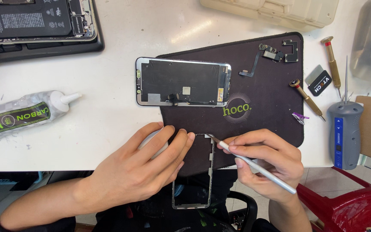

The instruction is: The person uses a precision tool to scrape adhesive residue from the edges of a smartphone frame. The person works methodically around the perimeter of the frame, removing old glue to prepare the surface for reassembly.

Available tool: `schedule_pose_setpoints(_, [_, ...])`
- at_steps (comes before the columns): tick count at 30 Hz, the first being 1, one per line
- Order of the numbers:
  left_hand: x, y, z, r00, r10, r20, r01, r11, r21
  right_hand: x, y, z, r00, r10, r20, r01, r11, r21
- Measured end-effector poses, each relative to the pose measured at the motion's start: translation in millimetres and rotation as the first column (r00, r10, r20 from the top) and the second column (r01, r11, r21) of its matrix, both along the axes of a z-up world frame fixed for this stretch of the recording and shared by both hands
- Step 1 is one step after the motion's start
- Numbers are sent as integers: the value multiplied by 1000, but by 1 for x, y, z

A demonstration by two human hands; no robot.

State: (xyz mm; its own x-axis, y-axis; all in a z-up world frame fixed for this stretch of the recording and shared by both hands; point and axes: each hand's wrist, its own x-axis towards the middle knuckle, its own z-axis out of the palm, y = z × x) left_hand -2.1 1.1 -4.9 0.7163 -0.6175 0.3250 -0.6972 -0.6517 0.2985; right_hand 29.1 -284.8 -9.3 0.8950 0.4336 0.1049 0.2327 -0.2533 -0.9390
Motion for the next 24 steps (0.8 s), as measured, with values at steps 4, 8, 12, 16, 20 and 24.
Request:
schedule_pose_setpoints(4, [0, 1, 0, 1000, -3, 11, 3, 1000, 8, 1, 1, 3, 1000, 18, 16, -18, 1000, -14])
schedule_pose_setpoints(8, [0, 0, 0, 1000, 1, 0, -1, 1000, 5, 2, 2, 1, 1000, 23, 5, -23, 1000, -5])
schedule_pose_setpoints(12, [-1, -1, -2, 1000, -1, -12, 1, 1000, -6, 3, -1, 0, 1000, 24, 1, -24, 1000, 17])
schedule_pose_setpoints(16, [-1, 0, -3, 1000, -6, -11, 6, 1000, -1, 2, -1, 1, 1000, 20, 3, -20, 999, 31])
schedule_pose_setpoints(20, [-1, 0, -2, 1000, -4, -3, 4, 1000, 5, 2, 2, 1, 999, 31, 6, -31, 999, 7])
schedule_pose_setpoints(24, [-1, 0, -2, 1000, -4, -2, 4, 1000, 1, 2, 3, 5, 999, -11, -38, 13, 998, 57])
